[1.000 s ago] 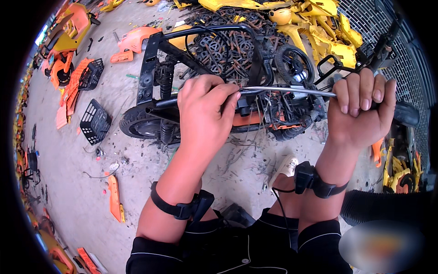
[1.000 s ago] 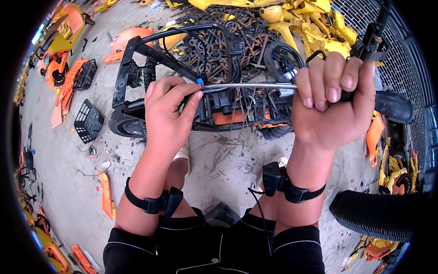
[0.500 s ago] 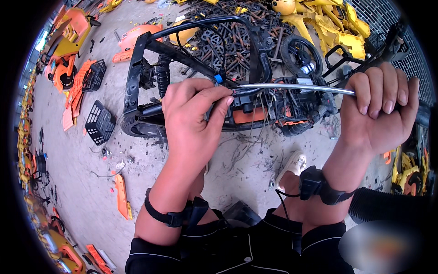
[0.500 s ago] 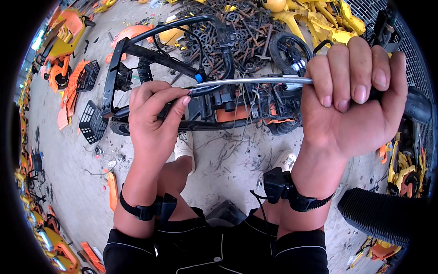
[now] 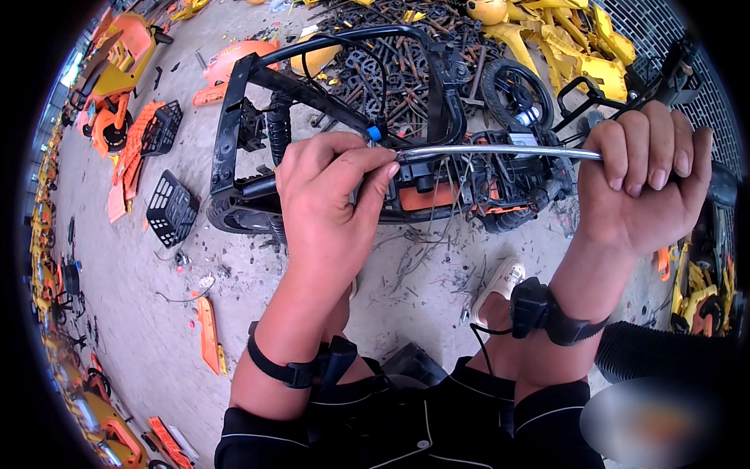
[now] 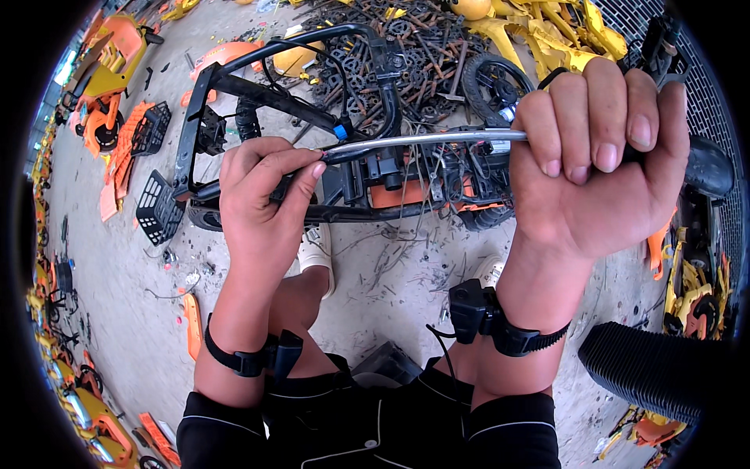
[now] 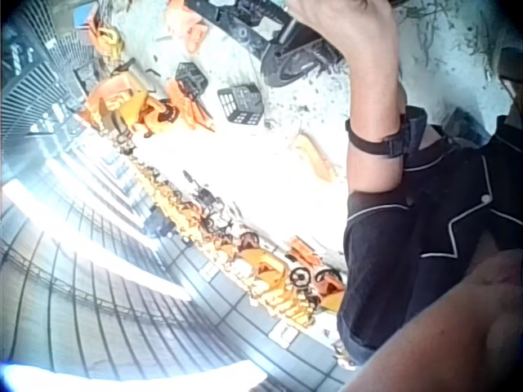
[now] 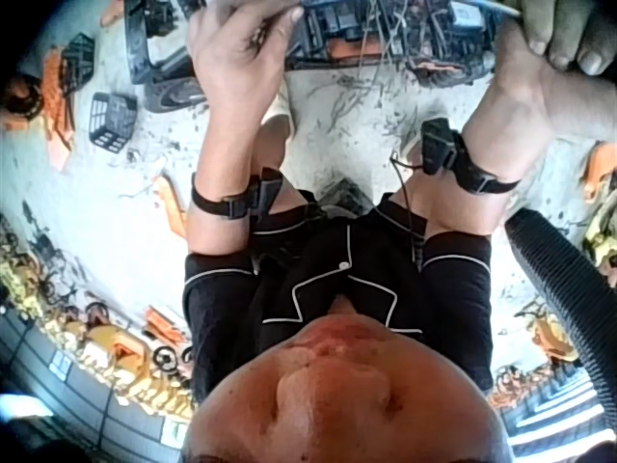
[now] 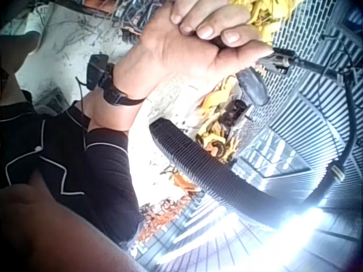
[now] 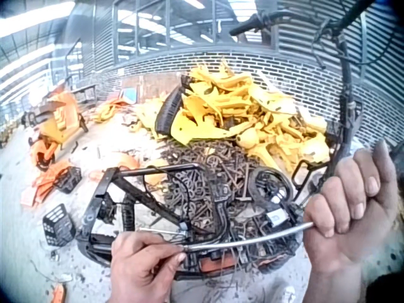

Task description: The person joins and connects wires on a motorcycle frame using a screwdriver.

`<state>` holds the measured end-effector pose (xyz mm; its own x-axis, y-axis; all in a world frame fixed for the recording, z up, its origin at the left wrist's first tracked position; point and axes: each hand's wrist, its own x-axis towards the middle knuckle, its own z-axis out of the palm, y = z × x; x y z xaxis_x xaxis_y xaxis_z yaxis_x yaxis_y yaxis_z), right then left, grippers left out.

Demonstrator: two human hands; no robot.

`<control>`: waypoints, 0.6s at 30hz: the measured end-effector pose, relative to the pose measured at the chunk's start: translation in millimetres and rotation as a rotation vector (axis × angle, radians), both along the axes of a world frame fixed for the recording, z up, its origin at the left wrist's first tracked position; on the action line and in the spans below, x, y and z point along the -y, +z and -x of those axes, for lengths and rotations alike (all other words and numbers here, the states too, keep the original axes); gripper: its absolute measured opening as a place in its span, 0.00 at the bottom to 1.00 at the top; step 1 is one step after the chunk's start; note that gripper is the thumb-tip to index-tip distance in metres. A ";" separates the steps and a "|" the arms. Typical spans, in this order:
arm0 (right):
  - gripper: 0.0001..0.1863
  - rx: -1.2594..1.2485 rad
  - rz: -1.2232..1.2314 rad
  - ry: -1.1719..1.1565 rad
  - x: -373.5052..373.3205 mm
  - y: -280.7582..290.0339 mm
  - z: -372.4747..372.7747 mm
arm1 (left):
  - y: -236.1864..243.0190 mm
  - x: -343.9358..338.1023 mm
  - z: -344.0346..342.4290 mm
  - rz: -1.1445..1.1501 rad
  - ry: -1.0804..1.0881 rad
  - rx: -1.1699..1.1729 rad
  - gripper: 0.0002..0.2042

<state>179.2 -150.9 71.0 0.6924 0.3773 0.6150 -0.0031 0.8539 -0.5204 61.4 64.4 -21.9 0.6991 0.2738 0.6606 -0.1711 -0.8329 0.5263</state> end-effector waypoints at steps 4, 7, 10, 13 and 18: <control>0.18 0.028 0.006 0.013 0.3 0.6 -0.5 | 0.1 0.6 -0.2 -0.001 0.006 0.002 0.07; 0.18 0.045 0.011 0.018 0.6 1.1 0.4 | -1.9 -0.1 -0.3 -0.018 0.008 0.012 0.07; 0.18 0.070 0.023 0.019 2.4 3.3 1.2 | -2.9 -0.4 -1.8 -0.027 -0.001 0.017 0.07; 0.18 0.092 0.032 0.024 3.8 5.1 1.8 | -3.4 0.3 -1.5 -0.018 -0.001 0.015 0.07; 0.18 0.098 0.046 0.014 1.5 5.2 4.7 | -2.6 -2.0 -1.2 -0.070 -0.009 0.030 0.08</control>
<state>174.4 -152.4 76.2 0.6247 0.4156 0.6611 0.0379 0.8295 -0.5572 62.6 66.4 -24.4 0.6812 0.2197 0.6984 -0.1935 -0.8660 0.4612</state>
